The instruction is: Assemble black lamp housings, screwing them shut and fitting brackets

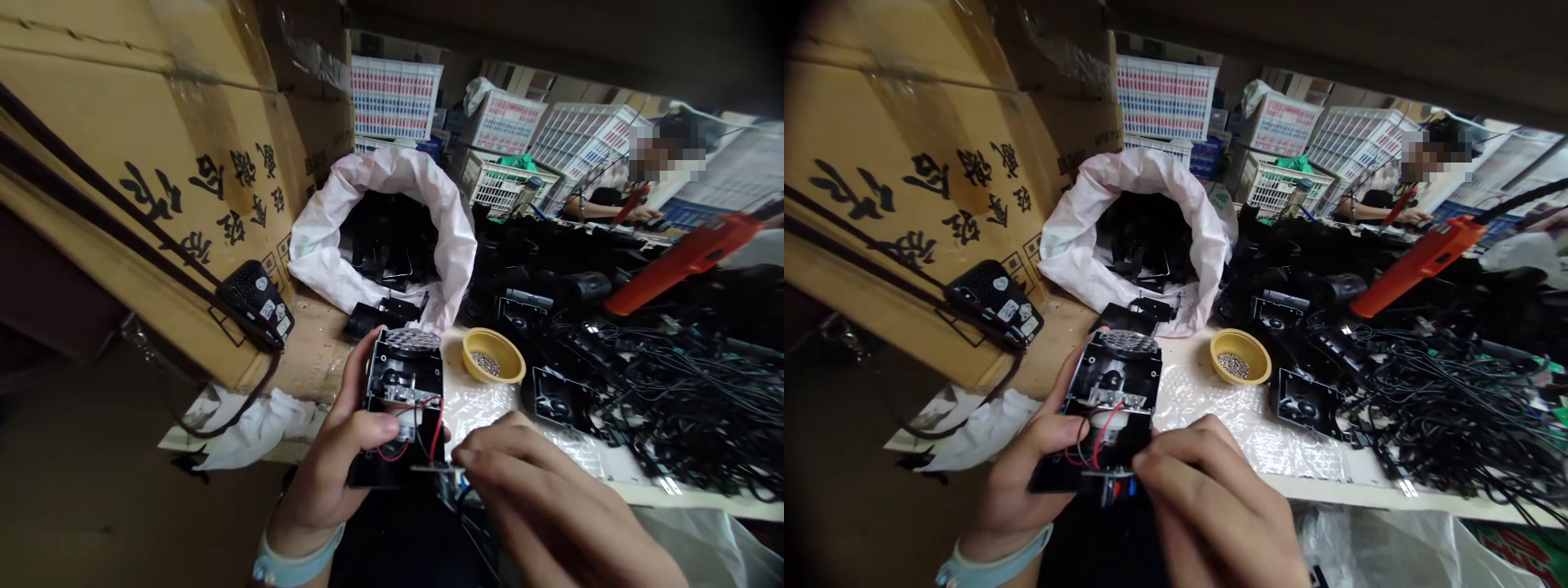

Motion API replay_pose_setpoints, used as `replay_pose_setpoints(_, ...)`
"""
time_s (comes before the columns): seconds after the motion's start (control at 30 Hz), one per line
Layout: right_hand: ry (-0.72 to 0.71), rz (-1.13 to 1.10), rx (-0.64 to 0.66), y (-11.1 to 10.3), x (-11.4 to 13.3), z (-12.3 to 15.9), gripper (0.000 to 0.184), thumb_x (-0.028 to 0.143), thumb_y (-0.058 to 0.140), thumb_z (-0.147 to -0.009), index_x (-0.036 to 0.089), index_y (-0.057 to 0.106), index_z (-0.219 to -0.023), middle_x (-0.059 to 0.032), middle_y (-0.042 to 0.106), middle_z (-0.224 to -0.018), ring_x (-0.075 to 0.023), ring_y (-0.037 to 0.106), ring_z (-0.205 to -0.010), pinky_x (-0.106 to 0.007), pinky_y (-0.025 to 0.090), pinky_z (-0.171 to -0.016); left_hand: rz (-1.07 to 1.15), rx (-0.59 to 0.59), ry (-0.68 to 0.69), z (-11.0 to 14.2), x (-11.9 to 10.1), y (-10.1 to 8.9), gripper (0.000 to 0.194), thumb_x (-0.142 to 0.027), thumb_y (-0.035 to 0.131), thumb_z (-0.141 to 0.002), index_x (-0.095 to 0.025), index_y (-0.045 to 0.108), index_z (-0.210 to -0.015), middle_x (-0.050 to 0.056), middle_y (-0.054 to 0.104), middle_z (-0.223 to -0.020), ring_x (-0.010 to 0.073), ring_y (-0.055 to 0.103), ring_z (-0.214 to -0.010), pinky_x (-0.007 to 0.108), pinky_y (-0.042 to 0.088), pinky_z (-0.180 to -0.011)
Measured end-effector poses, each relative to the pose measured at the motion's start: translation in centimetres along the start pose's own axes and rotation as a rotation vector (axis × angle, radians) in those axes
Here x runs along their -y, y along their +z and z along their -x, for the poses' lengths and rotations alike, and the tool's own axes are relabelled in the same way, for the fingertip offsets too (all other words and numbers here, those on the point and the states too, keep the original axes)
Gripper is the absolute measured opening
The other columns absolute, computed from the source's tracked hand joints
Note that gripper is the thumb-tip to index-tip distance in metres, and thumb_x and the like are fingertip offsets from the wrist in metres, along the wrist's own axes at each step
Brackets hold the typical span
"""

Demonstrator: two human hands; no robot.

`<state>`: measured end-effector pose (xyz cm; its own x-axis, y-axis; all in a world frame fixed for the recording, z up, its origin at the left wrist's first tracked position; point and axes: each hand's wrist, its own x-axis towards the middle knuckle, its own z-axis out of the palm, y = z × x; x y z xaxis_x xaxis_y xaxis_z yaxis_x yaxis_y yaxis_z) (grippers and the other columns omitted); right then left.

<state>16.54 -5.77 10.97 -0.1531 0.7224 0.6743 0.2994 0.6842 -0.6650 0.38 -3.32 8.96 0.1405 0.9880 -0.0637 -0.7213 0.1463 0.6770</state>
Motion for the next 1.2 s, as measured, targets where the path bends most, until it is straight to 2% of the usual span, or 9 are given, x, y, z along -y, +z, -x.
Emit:
replay_pose_setpoints(0.23, -0.086, 0.084, 0.271, 0.5, -0.4, -0.1, 0.035, -0.005, 0.053, -0.086, 0.018, 0.066, -0.109, -0.0094, 0.065, -0.095, -0.0159, 0.060, -0.078, -0.026, 0.052, -0.066, -0.115, -0.119, 0.061, 0.3, 0.0, 1.1, 0.067, -0.025, 0.064, -0.081, -0.035, 0.042, -0.143, 0.001, 0.068, -0.120, 0.0215, 0.064, -0.100, 0.026, 0.048, -0.082)
replay_pose_setpoints(0.33, -0.101, 0.133, 0.319, 0.2, -0.6, -0.2, 0.036, -0.005, 0.051, -0.087, 0.017, 0.064, -0.112, -0.0101, 0.065, -0.097, -0.0165, 0.057, -0.080, -0.027, 0.050, -0.065, -0.153, -0.137, 0.076, 0.3, 0.1, 1.1, 0.065, -0.023, 0.062, -0.082, -0.035, 0.043, -0.144, 0.000, 0.066, -0.124, 0.0175, 0.065, -0.094, 0.023, 0.048, -0.079)
replay_pose_setpoints(0.57, -0.105, 0.229, 0.422, 0.9, -0.6, 0.3, 0.038, -0.003, 0.045, -0.089, 0.017, 0.062, -0.117, -0.0108, 0.063, -0.099, -0.0197, 0.053, -0.083, -0.030, 0.048, -0.068, -0.132, -0.087, 0.044, 0.3, 0.3, 0.8, 0.069, -0.027, 0.062, -0.080, -0.031, 0.041, -0.145, 0.001, 0.061, -0.135, 0.0264, 0.055, -0.124, 0.034, 0.038, -0.106)
replay_pose_setpoints(0.67, 0.051, 0.219, 0.311, 1.8, -0.8, 1.0, 0.032, 0.006, 0.046, -0.093, 0.022, 0.064, -0.114, -0.0093, 0.061, -0.097, -0.0203, 0.056, -0.083, -0.031, 0.050, -0.067, 0.026, -0.025, -0.033, 0.5, 0.2, 0.3, 0.089, -0.026, 0.065, -0.069, -0.029, 0.030, -0.151, 0.004, 0.064, -0.130, 0.0309, 0.056, -0.122, 0.042, 0.039, -0.105)
replay_pose_setpoints(0.77, 0.268, 0.156, 0.164, 2.7, -1.1, 1.5, 0.018, 0.018, 0.058, -0.094, 0.026, 0.059, -0.110, -0.0049, 0.059, -0.088, -0.0171, 0.060, -0.073, -0.026, 0.052, -0.059, 0.016, 0.031, -0.021, 0.7, 0.3, -0.1, 0.108, -0.013, 0.068, -0.055, -0.026, 0.025, -0.153, 0.006, 0.066, -0.125, 0.0318, 0.057, -0.120, 0.042, 0.039, -0.106)
replay_pose_setpoints(0.87, 0.446, -0.031, 0.021, 3.1, -1.2, 1.7, 0.019, 0.022, 0.069, -0.088, 0.027, 0.056, -0.103, -0.0024, 0.055, -0.084, -0.0155, 0.062, -0.068, -0.024, 0.055, -0.056, -0.021, 0.002, -0.009, 0.7, 0.3, -0.2, 0.107, -0.009, 0.066, -0.053, -0.027, 0.030, -0.152, 0.006, 0.065, -0.125, 0.0332, 0.059, -0.117, 0.043, 0.044, -0.100)
replay_pose_setpoints(0.93, 0.465, -0.151, -0.055, 2.8, -1.4, 2.0, 0.017, 0.023, 0.066, -0.090, 0.027, 0.060, -0.105, -0.0048, 0.056, -0.093, -0.0159, 0.063, -0.076, -0.028, 0.058, -0.068, 0.003, -0.066, 0.011, 0.7, 0.2, -0.2, 0.104, -0.010, 0.065, -0.054, -0.026, 0.032, -0.151, 0.007, 0.066, -0.124, 0.0338, 0.059, -0.117, 0.043, 0.048, -0.097)
replay_pose_setpoints(1.07, 0.481, -0.261, 0.031, 2.0, -3.0, 3.4, 0.027, 0.024, 0.061, -0.094, 0.029, 0.060, -0.120, -0.0073, 0.061, -0.112, -0.0162, 0.065, -0.092, -0.028, 0.056, -0.084, 0.003, -0.138, 0.049, 0.9, -0.5, -1.2, 0.099, -0.014, 0.069, -0.061, -0.030, 0.032, -0.151, 0.007, 0.072, -0.111, 0.0356, 0.065, -0.109, 0.046, 0.056, -0.088)
replay_pose_setpoints(1.2, 0.694, -0.449, 0.198, 2.7, -5.1, 5.1, 0.009, 0.030, 0.066, -0.092, 0.023, 0.069, -0.095, -0.0038, 0.072, -0.088, -0.0157, 0.069, -0.088, -0.023, 0.055, -0.081, -0.079, -0.084, 0.087, 1.1, -0.9, -2.9, 0.094, -0.020, 0.068, -0.067, -0.036, 0.029, -0.152, 0.009, 0.074, -0.103, 0.0413, 0.068, -0.101, 0.055, 0.061, -0.074)
